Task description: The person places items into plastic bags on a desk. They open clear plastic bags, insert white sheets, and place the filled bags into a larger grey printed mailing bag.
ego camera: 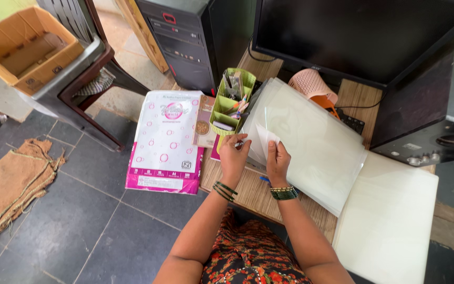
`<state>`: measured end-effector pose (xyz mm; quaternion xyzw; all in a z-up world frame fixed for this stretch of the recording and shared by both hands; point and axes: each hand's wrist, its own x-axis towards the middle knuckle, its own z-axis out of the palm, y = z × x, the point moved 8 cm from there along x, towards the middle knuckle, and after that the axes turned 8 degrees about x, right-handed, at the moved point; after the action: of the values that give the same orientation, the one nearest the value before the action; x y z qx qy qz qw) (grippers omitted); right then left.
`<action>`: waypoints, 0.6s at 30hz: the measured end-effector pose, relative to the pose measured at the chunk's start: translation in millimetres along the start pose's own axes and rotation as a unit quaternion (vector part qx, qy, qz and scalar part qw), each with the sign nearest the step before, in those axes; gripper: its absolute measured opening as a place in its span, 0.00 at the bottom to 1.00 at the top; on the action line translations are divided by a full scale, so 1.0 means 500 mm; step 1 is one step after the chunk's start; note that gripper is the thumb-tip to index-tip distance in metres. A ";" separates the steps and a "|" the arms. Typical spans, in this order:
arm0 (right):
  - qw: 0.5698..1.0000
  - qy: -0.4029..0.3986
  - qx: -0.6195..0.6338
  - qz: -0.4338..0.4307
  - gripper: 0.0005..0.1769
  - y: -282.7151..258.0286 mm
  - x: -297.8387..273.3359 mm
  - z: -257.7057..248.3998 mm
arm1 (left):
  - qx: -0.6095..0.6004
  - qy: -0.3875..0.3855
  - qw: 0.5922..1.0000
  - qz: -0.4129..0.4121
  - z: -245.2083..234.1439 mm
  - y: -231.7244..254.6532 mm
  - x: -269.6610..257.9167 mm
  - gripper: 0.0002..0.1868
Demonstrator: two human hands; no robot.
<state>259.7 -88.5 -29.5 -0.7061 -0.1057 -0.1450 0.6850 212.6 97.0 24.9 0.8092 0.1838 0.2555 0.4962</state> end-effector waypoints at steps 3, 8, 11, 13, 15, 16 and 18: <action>1.000 -0.013 -0.007 0.008 0.20 -0.011 -0.001 0.005 | 0.007 0.003 1.000 0.012 -0.003 0.013 -0.005 0.12; 0.999 -0.031 -0.034 0.002 0.18 -0.039 -0.005 0.017 | 0.071 -0.006 0.997 0.010 -0.009 0.029 -0.002 0.14; 0.998 -0.037 -0.046 0.012 0.18 -0.048 -0.006 0.022 | 0.015 -0.014 0.999 -0.025 -0.005 0.018 -0.005 0.23; 0.998 -0.038 -0.047 0.012 0.18 -0.058 -0.006 0.027 | -0.019 -0.015 0.999 -0.044 0.000 0.002 -0.005 0.28; 0.998 -0.040 -0.047 0.004 0.21 -0.069 -0.006 0.032 | -0.028 -0.010 0.999 -0.042 0.007 -0.018 -0.004 0.27; 0.997 -0.046 -0.057 -0.028 0.19 -0.083 -0.004 0.036 | -0.023 -0.015 0.999 -0.045 0.014 -0.032 -0.003 0.24; 0.991 -0.057 -0.077 -0.093 0.17 -0.108 -0.002 0.048 | -0.011 -0.027 0.998 -0.049 0.023 -0.060 -0.002 0.18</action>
<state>241.3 -62.6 20.3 -0.7508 -0.1982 -0.1757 0.6050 217.4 101.5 -6.4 0.8004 0.2069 0.2110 0.5216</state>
